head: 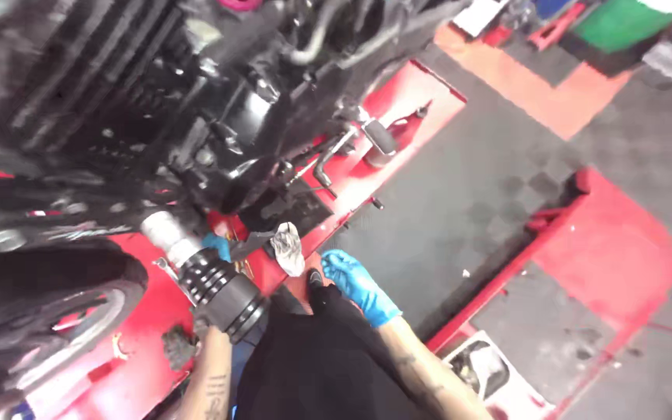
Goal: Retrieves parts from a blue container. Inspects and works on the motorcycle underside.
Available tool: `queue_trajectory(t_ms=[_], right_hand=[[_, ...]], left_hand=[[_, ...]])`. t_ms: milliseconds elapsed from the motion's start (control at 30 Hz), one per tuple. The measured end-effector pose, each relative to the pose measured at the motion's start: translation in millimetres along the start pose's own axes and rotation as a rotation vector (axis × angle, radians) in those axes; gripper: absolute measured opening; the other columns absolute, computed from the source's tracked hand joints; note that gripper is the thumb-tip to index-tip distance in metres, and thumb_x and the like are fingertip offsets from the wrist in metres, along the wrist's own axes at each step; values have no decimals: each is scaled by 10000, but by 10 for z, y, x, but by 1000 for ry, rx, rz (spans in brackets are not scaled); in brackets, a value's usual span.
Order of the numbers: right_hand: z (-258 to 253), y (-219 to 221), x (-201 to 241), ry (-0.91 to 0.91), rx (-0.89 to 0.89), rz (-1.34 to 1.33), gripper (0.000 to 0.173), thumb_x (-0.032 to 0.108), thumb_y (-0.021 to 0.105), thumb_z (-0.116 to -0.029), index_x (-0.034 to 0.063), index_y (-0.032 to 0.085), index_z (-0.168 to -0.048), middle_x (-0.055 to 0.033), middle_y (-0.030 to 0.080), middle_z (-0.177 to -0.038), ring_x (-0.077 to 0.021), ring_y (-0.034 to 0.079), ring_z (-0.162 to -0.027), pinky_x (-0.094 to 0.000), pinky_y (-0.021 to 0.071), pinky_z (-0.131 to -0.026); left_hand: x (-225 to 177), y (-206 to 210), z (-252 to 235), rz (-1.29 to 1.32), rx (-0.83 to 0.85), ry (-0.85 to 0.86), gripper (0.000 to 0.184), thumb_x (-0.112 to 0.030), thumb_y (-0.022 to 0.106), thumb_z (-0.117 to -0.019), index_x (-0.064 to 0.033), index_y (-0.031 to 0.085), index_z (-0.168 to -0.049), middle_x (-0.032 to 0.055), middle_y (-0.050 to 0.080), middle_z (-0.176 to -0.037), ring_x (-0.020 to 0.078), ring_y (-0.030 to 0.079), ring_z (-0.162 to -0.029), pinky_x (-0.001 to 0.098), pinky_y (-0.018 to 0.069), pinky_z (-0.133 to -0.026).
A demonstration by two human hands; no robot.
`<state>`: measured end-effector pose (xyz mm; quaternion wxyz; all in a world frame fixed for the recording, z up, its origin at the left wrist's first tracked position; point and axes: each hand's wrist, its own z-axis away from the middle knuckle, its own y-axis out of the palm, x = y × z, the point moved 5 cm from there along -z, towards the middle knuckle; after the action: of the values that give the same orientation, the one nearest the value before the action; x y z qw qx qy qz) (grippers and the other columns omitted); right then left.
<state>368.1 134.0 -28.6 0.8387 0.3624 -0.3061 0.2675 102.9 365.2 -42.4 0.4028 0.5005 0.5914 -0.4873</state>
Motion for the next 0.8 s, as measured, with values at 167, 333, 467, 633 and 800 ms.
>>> queue_trajectory(t_ms=[167, 333, 467, 633, 800], right_hand=[[-75, -320, -190, 86, 9, -68, 207, 119, 489, -1059, 45, 619, -1201, -41, 694, -942, -115, 666, -770, -279, 585, -719], [-499, -699, -516, 106, 99, -139, 238, 100, 523, -1032, 21, 649, -1218, -41, 708, -970, -118, 670, -784, -289, 589, -716], [-811, -1074, -999, 94, 75, -262, 213, 81, 524, -1015, 58, 671, -1167, -7, 715, -967, -107, 676, -809, -289, 594, -762], [-882, -1369, -1958, 99, 3, -398, 219, 124, 547, -1004, 156, 700, -1157, 39, 720, -1005, -84, 682, -839, -269, 597, -782], [-794, -1356, -2968, 230, -78, -378, 212, 150, 539, -1007, 148, 690, -1157, 61, 718, -1004, -50, 688, -822, -220, 602, -754]], left_hand=[[-638, 683, 130, -101, 184, -351, 337, -133, 562, -1037, 61, 594, -1311, 175, 685, -1206, 197, 677, -1090, 354, 550, -992], [-813, 927, 26, -275, 187, -298, 321, -97, 540, -1037, 85, 578, -1299, 172, 701, -1170, 201, 697, -1050, 358, 567, -963], [-650, 1120, -262, -370, 289, -273, 317, -108, 498, -1060, 48, 565, -1328, 136, 701, -1189, 199, 697, -1052, 367, 569, -967], [-392, 1311, -552, -469, 434, -270, 364, -179, 376, -1110, -28, 521, -1408, 80, 670, -1273, 167, 670, -1130, 357, 538, -1022], [-48, 1314, -971, -24, 470, -414, 440, -303, 199, -1129, -124, 410, -1472, 33, 564, -1440, 132, 587, -1286, 295, 499, -1075]])
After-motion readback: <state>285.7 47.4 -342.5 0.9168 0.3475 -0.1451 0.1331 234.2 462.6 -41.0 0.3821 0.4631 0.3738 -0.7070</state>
